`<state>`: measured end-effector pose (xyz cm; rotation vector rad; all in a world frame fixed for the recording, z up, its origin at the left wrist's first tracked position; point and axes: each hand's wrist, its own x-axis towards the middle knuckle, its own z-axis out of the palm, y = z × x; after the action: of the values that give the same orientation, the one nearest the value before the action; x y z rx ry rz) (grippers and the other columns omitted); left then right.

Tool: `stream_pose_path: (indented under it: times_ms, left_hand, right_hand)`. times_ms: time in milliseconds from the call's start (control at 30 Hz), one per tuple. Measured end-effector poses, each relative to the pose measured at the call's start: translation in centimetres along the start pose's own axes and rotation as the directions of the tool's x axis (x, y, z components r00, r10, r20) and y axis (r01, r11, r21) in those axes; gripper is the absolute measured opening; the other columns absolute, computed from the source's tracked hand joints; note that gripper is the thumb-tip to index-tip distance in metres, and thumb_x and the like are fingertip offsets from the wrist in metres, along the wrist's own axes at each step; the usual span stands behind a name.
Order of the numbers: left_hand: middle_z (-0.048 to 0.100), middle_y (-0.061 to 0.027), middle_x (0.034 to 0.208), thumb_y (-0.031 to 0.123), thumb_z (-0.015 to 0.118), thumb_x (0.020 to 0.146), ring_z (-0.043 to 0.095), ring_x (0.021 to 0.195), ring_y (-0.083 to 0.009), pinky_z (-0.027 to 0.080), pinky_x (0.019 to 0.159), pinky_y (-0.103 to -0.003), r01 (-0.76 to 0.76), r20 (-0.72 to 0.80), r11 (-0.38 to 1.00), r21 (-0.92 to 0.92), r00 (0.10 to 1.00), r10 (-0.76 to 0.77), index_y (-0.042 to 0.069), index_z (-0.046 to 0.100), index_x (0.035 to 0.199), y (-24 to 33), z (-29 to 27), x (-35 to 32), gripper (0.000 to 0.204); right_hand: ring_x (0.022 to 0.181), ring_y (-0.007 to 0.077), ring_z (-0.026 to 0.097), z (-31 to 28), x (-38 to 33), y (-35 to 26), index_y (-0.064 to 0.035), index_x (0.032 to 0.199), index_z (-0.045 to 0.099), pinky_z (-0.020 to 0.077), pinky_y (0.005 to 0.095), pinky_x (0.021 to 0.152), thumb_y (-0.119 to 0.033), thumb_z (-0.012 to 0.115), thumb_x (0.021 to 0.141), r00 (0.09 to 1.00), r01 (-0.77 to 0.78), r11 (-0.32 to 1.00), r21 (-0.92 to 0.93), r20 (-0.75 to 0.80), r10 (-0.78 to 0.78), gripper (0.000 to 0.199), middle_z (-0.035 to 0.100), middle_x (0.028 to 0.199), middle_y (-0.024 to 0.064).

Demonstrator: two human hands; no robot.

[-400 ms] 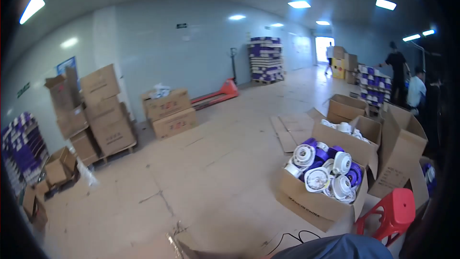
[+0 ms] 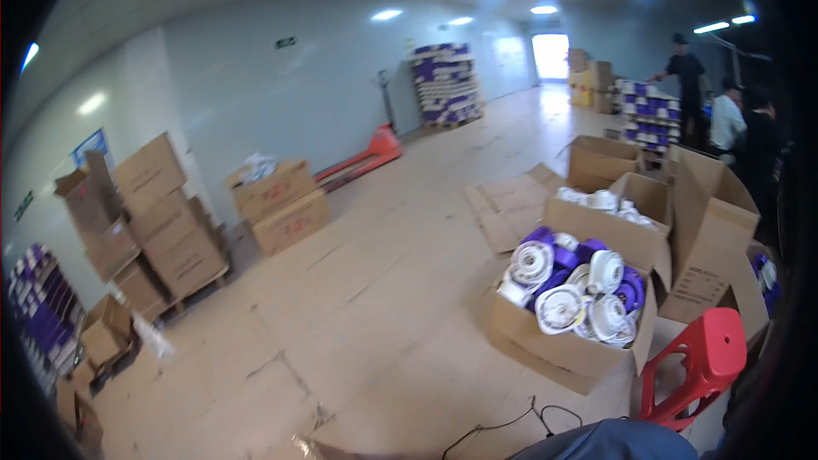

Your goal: Sorting and inspecting green and red plastic ring-like parts from a large cardboard box on a factory floor.

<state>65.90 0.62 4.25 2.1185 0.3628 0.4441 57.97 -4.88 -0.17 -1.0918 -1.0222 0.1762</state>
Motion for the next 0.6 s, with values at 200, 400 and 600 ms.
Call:
stream_pose_path:
  times_ms: [200,400,600]
  left_hand:
    - [0.062,-0.0236,0.121,0.009,0.050,0.090,0.060,0.109,-0.0328,0.045,0.098,-0.039,0.471,-0.421,0.865,0.169,0.829,-0.369,0.000,0.062,0.119,-5.7,-13.2,-20.0,0.033]
    - [0.066,-0.0198,0.109,-0.003,0.054,0.084,0.062,0.102,-0.0347,0.049,0.091,-0.039,0.464,-0.591,0.811,0.355,0.784,-0.189,-0.002,0.065,0.105,-3.9,-16.0,-32.0,0.024]
    - [0.069,-0.0115,0.100,0.001,0.055,0.090,0.064,0.091,-0.0184,0.050,0.083,-0.030,0.644,-0.755,0.760,-0.091,0.453,-0.474,-0.001,0.067,0.109,-4.1,-16.5,-42.8,0.022]
  right_hand:
    - [0.083,0.0205,0.060,-2.8,1.9,7.6,-0.0051,0.098,0.062,0.0501,0.0349,0.079,-0.008,0.065,0.085,0.887,-0.167,0.276,0.947,0.022,0.461,0.013,0.063,0.082,0.0057]
    - [0.080,0.0131,0.062,-7.6,7.9,18.4,-0.0032,0.102,0.064,0.0525,0.0281,0.072,-0.013,0.076,0.076,0.734,-0.667,0.744,0.034,-0.142,0.664,0.031,0.067,0.090,0.0050]
    - [0.090,0.0251,0.066,0.2,16.1,19.6,-0.0074,0.108,0.065,0.0530,0.0363,0.082,-0.016,0.077,0.072,0.856,-0.293,0.755,-0.586,0.190,0.480,0.040,0.069,0.098,0.0121]
